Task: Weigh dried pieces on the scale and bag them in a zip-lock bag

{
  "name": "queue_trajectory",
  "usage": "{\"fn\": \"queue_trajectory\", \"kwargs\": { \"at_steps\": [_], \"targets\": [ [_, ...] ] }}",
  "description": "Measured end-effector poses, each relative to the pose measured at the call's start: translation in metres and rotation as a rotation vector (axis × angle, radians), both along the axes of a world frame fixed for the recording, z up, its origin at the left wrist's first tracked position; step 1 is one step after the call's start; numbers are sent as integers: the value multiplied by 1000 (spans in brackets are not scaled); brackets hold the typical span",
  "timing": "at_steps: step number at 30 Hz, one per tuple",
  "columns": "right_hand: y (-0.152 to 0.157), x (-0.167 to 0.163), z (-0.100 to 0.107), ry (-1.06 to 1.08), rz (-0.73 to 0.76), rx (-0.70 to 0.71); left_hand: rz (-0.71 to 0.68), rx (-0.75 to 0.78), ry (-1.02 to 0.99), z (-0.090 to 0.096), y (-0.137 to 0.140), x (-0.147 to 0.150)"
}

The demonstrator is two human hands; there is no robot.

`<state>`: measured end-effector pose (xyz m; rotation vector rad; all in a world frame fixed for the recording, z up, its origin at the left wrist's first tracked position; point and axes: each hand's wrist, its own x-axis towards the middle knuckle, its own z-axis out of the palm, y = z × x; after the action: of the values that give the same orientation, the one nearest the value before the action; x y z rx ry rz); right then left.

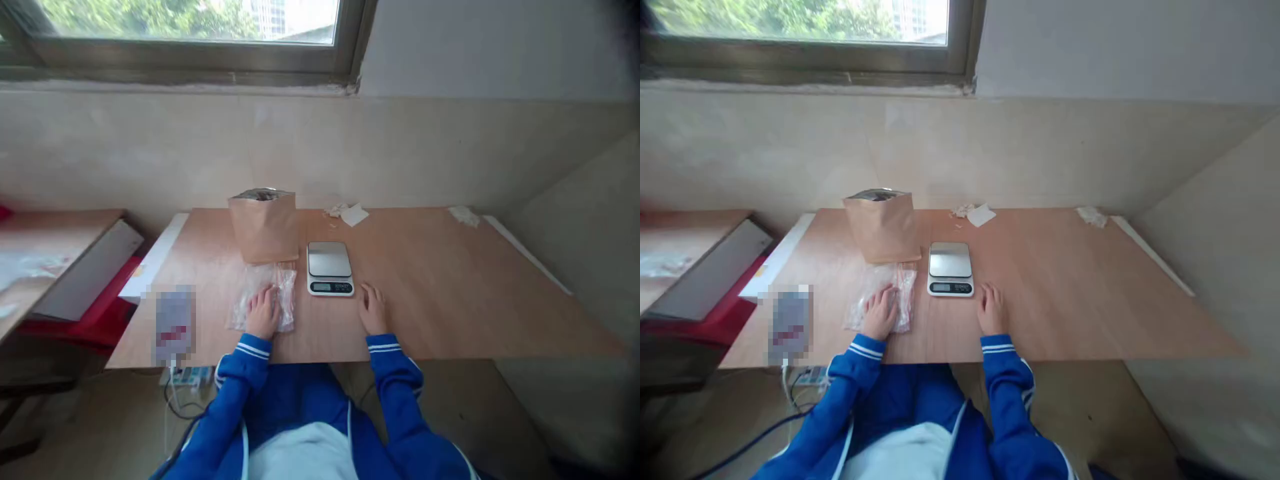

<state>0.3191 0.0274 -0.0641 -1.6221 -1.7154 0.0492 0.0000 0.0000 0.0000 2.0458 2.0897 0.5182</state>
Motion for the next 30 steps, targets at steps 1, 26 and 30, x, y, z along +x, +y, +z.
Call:
{"fn": "queue_trajectory", "kwargs": {
  "at_steps": [1, 26, 30],
  "targets": [
    [0, 0, 0, 3, 0, -1, -1, -4, -3, 1, 1, 1],
    [-5, -3, 14, -32, -33, -74, 1, 56, -46, 2, 0, 3],
    [-3, -3, 12, -35, -31, -45, -1, 44, -42, 3, 0, 3]
  ]
}}
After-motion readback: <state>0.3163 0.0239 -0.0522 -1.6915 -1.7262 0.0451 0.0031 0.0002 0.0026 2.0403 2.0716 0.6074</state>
